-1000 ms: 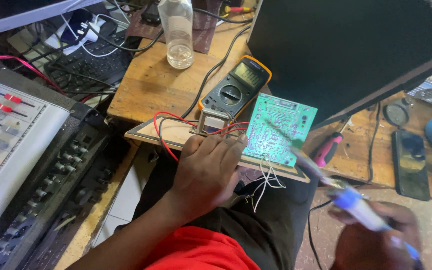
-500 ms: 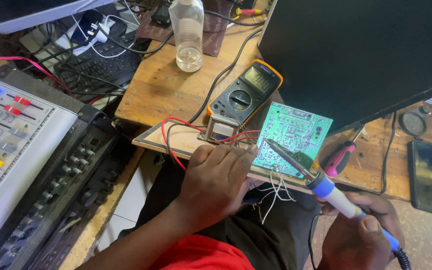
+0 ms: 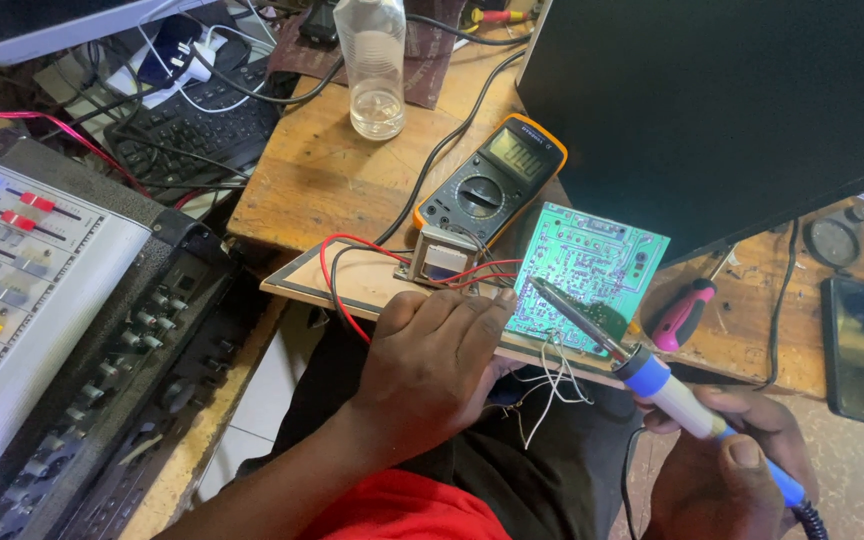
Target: The person holds a green circuit board on their lap and uses a soldering iron to work on various points on the board. They occasionally pause to inspect the board or adjust their grip while continuing the soldering process.
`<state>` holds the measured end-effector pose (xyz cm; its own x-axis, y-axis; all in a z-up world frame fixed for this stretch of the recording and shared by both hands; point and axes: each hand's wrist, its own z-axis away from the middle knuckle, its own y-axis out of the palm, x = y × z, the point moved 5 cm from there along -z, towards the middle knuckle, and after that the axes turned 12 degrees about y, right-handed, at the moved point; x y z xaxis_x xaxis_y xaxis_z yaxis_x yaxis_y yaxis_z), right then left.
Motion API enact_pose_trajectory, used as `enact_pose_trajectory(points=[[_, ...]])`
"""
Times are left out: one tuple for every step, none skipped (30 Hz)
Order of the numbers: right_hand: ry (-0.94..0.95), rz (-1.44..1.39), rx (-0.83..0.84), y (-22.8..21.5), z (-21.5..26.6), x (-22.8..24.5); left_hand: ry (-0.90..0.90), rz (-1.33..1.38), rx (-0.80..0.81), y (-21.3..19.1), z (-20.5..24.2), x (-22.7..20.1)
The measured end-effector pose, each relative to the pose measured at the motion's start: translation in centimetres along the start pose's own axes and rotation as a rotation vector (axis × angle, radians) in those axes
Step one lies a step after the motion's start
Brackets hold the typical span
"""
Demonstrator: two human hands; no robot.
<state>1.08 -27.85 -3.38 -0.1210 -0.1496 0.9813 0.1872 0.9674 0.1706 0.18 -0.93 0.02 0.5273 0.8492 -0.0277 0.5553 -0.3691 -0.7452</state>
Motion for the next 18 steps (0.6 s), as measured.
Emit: enact_pose_trajectory(points=[[-0.003, 0.020, 0.019, 0.3, 0.2, 0.3, 0.004, -0.007, -0.011, -0.1, 0.0, 0.0], [-0.007, 0.039, 0.037, 0.6, 0.4, 0.6, 0.009, -0.014, -0.023, -0.2, -0.1, -0.1], [-0.006, 0.039, 0.037, 0.5, 0.4, 0.8, 0.008, -0.014, -0.023, -0.2, 0.0, 0.0], [-0.003, 0.050, 0.045, 0.5, 0.3, 0.9, 0.006, -0.002, -0.018, -0.2, 0.0, 0.0], [-0.001, 0.061, 0.051, 0.4, 0.2, 1.1, 0.005, 0.011, -0.014, -0.1, 0.0, 0.0], [0.000, 0.061, 0.051, 0.8, 0.5, 1.6, 0.005, 0.012, -0.014, 0.0, 0.0, 0.0], [-0.027, 0.107, 0.048, 1.3, 0.7, 2.2, 0.005, 0.003, -0.017, 0.0, 0.1, 0.0], [-0.053, 0.154, 0.044, 1.8, 1.0, 2.8, 0.004, -0.006, -0.021, 0.1, 0.1, 0.0], [-0.053, 0.154, 0.044, 1.8, 1.3, 3.6, 0.004, -0.006, -0.021, 0.1, 0.0, 0.0], [0.003, 0.242, 0.041, 1.9, 1.6, 4.1, 0.005, -0.003, -0.021, 0.0, 0.0, 0.0], [0.059, 0.329, 0.039, 2.0, 1.8, 4.5, 0.005, 0.000, -0.022, -0.1, 0.0, 0.0], [0.058, 0.330, 0.040, 1.4, 1.7, 3.9, 0.005, -0.001, -0.023, -0.1, 0.0, 0.0], [0.024, 0.259, 0.063, 1.0, 1.5, 3.4, 0.002, 0.003, -0.012, -0.1, 0.0, 0.0], [-0.010, 0.189, 0.086, 0.5, 1.4, 3.0, -0.001, 0.008, -0.001, 0.0, 0.0, 0.0], [-0.011, 0.189, 0.086, 0.6, 1.5, 3.3, -0.001, 0.007, -0.002, 0.0, 0.1, 0.0], [0.003, 0.239, 0.074, 0.8, 1.7, 3.5, 0.005, 0.001, -0.009, 0.1, 0.2, 0.0], [0.017, 0.290, 0.062, 0.9, 1.8, 3.8, 0.011, -0.005, -0.015, 0.1, 0.3, -0.1], [0.017, 0.290, 0.061, 0.4, 1.8, 3.9, 0.012, -0.004, -0.015, 0.1, 0.2, -0.1]])
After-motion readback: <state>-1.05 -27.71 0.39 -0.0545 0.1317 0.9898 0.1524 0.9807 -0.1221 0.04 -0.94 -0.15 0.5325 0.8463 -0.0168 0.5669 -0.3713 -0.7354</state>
